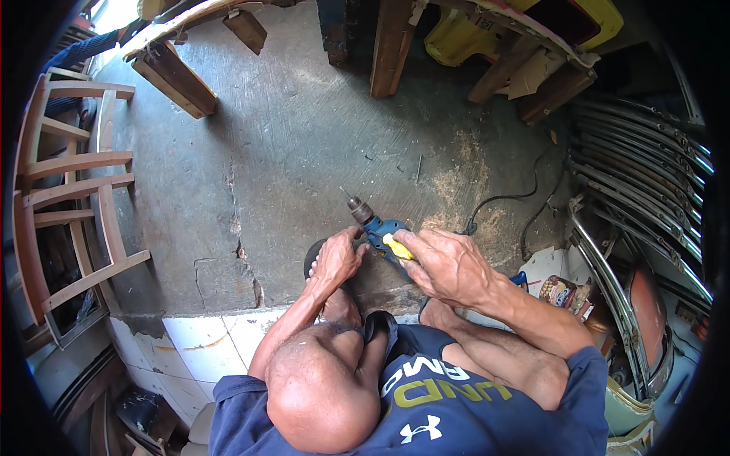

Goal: The person disassembles a hand drill using a screwdriver, handling the screws and internal components by hand.

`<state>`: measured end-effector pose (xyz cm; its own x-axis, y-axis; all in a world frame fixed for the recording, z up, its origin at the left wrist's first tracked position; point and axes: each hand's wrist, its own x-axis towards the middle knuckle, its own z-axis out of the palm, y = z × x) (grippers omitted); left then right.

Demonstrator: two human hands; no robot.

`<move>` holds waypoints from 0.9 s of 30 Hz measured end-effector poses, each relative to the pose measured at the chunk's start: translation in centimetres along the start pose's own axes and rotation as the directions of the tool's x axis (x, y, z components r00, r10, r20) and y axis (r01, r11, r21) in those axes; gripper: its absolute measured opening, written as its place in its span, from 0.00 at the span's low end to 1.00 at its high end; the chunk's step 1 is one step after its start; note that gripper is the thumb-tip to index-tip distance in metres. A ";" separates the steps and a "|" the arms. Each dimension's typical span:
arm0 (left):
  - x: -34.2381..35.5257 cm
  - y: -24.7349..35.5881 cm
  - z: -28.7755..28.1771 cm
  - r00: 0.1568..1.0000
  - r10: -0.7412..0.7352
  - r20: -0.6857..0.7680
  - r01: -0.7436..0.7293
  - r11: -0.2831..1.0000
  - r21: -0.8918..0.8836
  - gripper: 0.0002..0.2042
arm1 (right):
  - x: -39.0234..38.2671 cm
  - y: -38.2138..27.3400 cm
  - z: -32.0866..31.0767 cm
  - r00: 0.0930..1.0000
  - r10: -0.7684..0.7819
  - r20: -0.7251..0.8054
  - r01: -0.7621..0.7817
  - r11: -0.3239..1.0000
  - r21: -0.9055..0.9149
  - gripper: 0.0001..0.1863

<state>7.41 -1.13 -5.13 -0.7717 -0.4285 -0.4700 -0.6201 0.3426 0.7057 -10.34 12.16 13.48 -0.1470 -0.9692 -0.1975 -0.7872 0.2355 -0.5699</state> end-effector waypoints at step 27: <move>4.7 -3.3 3.8 0.935 -0.348 -0.065 0.154 0.565 -0.811 0.20 | 6.6 -0.4 2.9 0.308 0.689 0.656 -0.844 0.516 -0.146 0.24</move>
<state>5.29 -1.13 -11.71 -0.4966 -0.5745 -0.6507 -0.3542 -0.5503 0.7561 -9.24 5.85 10.08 -0.1946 -0.0890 -0.9768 -0.3693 0.9292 -0.0111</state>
